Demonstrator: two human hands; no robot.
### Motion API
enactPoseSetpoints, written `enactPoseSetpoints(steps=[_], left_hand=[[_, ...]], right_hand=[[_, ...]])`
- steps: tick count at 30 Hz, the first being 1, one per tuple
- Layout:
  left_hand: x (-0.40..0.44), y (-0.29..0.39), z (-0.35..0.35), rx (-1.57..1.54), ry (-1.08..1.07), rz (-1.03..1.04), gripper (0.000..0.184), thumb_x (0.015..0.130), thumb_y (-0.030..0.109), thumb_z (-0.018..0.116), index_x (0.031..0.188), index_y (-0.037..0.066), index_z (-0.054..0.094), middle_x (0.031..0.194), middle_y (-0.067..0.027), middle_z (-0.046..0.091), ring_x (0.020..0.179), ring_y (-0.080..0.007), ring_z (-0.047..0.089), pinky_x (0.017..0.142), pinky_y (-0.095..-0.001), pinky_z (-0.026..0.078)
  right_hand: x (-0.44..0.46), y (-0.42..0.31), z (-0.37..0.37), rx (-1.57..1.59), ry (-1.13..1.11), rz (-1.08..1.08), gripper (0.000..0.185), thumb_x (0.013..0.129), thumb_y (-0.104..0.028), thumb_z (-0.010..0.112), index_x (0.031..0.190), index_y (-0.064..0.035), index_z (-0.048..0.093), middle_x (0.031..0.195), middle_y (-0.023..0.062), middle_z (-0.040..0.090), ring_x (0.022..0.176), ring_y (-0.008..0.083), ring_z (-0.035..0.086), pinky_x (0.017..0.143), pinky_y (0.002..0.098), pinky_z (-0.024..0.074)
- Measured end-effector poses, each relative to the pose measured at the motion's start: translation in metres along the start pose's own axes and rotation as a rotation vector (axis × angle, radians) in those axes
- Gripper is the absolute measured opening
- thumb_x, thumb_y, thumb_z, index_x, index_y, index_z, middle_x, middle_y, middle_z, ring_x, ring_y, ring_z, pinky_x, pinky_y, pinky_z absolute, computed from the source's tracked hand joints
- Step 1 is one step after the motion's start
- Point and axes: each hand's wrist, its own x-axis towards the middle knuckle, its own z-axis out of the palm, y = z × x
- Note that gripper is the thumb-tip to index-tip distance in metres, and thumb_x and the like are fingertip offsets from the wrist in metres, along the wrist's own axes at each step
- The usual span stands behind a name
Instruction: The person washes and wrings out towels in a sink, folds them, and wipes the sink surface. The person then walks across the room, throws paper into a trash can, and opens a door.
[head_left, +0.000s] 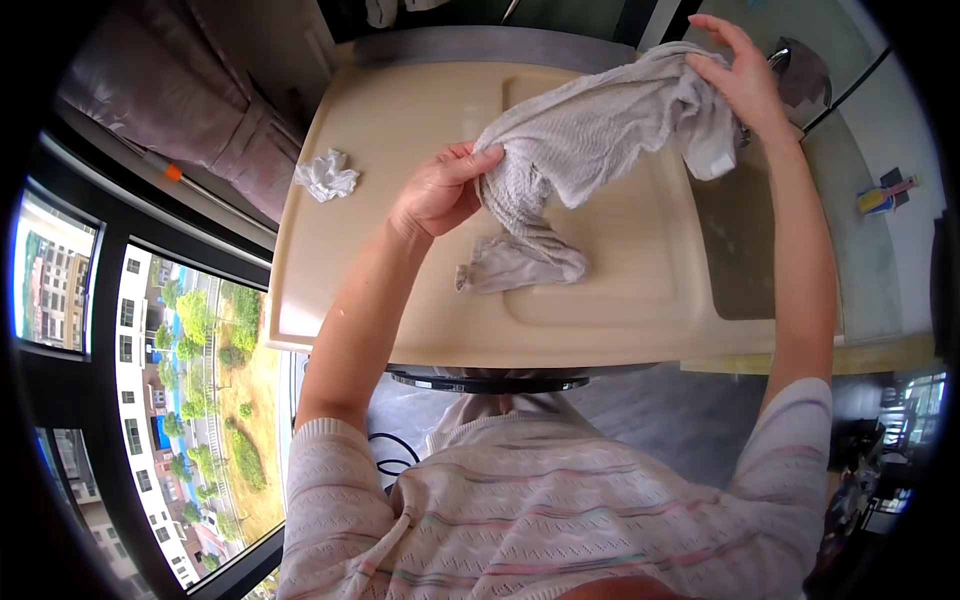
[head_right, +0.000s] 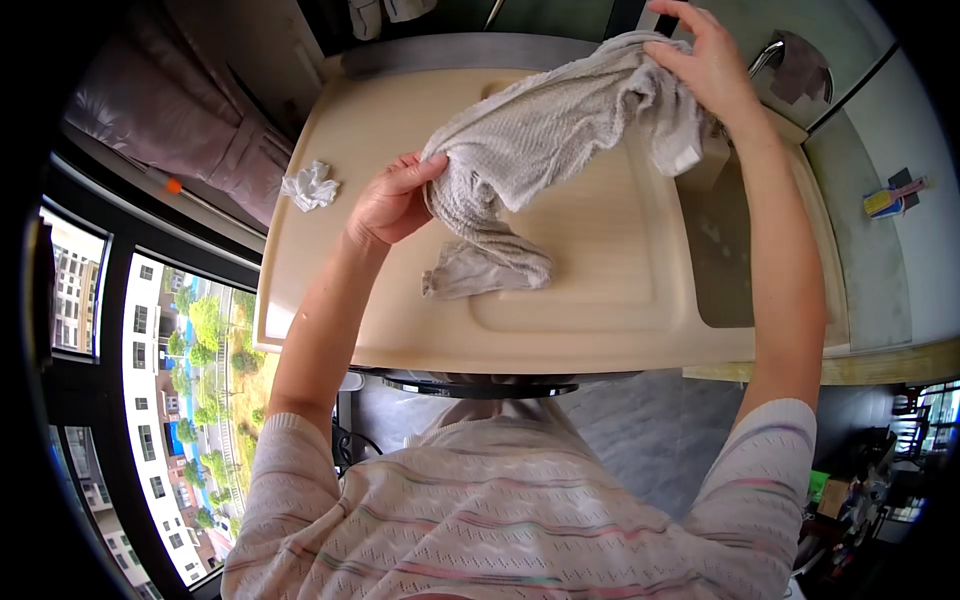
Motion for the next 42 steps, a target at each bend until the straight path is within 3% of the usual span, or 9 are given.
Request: enactPoseSetpoints(steps=[1,2,5,9,14,18,25,29,42], left_hand=[[0.002,-0.003,0.006,-0.121,-0.031,0.001,0.035,0.088,0.026,0.049,0.11,-0.001,0.052,0.102,-0.0106,0.06,0.095,-0.0211,0.058,0.084,-0.0344,0.045],[0.004,-0.005,0.012,-0.244,-0.059,0.008,0.038,0.089,0.029,0.048,0.112,-0.001,0.05,0.104,-0.011,0.059,0.096,-0.0217,0.057,0.086,-0.0352,0.045],[0.01,-0.016,0.022,-0.544,-0.174,-0.073,0.044,0.09,0.033,0.045,0.12,0.0,0.044,0.115,-0.0135,0.054,0.104,-0.0262,0.053,0.093,-0.0427,0.04],[0.004,-0.024,0.044,0.0,0.035,-0.227,0.048,0.09,0.038,0.044,0.116,-0.002,0.046,0.107,-0.0115,0.056,0.095,-0.0184,0.056,0.081,-0.0306,0.048],[-0.005,0.011,0.039,1.0,-0.005,-0.175,0.045,0.09,0.038,0.044,0.107,-0.002,0.053,0.098,-0.0096,0.06,0.088,-0.0166,0.058,0.078,-0.0292,0.048],[-0.017,0.029,0.024,0.183,0.028,0.012,0.044,0.091,0.037,0.042,0.103,-0.003,0.053,0.096,-0.011,0.06,0.082,-0.0202,0.06,0.076,-0.0325,0.049],[-0.024,0.091,0.04,-0.252,0.254,0.191,0.035,0.092,0.029,0.041,0.106,-0.001,0.052,0.102,-0.0094,0.059,0.093,-0.0207,0.057,0.085,-0.0367,0.044],[-0.028,0.139,0.045,0.084,0.111,0.378,0.024,0.081,0.017,0.06,0.095,-0.002,0.058,0.088,-0.0082,0.062,0.078,-0.0156,0.058,0.075,-0.0306,0.048],[-0.013,0.214,0.027,0.383,0.371,0.529,0.021,0.087,0.016,0.051,0.08,-0.002,0.059,0.071,-0.0082,0.061,0.062,-0.0175,0.06,0.058,-0.03,0.05]], right_hand=[[0.002,-0.004,0.006,-0.242,0.086,-0.122,0.026,0.078,-0.015,0.064,0.099,-0.0012,0.057,0.088,0.0004,0.057,0.078,0.0049,0.051,0.07,0.0196,0.0423],[-0.014,-0.014,0.018,0.136,0.003,0.103,0.025,0.08,-0.021,0.064,0.095,-0.0013,0.06,0.083,0.001,0.058,0.073,0.0057,0.049,0.063,0.0212,0.0416],[-0.081,-0.047,0.049,0.559,-0.745,0.448,0.034,0.087,-0.033,0.053,0.104,-0.0034,0.057,0.096,0.0021,0.059,0.09,0.0077,0.052,0.079,0.0246,0.0407],[-0.123,-0.049,0.107,1.05,-0.784,0.605,0.045,0.086,-0.038,0.053,0.115,-0.0045,0.048,0.102,0.0002,0.055,0.093,0.0095,0.052,0.083,0.0257,0.0427],[-0.123,-0.054,0.113,1.451,-0.275,0.755,0.043,0.088,-0.034,0.052,0.115,-0.0008,0.046,0.104,0.0025,0.055,0.093,0.0109,0.053,0.083,0.0274,0.0424],[-0.11,-0.063,0.083,1.63,-0.22,0.71,0.044,0.089,-0.025,0.049,0.124,-0.0017,0.038,0.119,0.0081,0.049,0.109,0.0187,0.048,0.089,0.0331,0.0403],[-0.081,-0.029,0.022,1.272,-0.157,0.593,0.036,0.082,-0.014,0.056,0.115,-0.0012,0.049,0.095,0.0014,0.059,0.076,0.0072,0.055,0.059,0.0202,0.0436],[-0.052,-0.022,-0.006,1.147,-0.2,0.459,0.04,0.085,-0.017,0.052,0.121,-0.0017,0.043,0.102,0.0012,0.058,0.07,0.0015,0.054,0.043,0.0132,0.0343],[0.011,0.0,-0.041,1.138,-0.157,0.407,0.03,0.088,-0.011,0.05,0.118,-0.0059,0.048,0.1,0.0016,0.058,0.091,0.0104,0.055,0.081,0.0286,0.0464]])
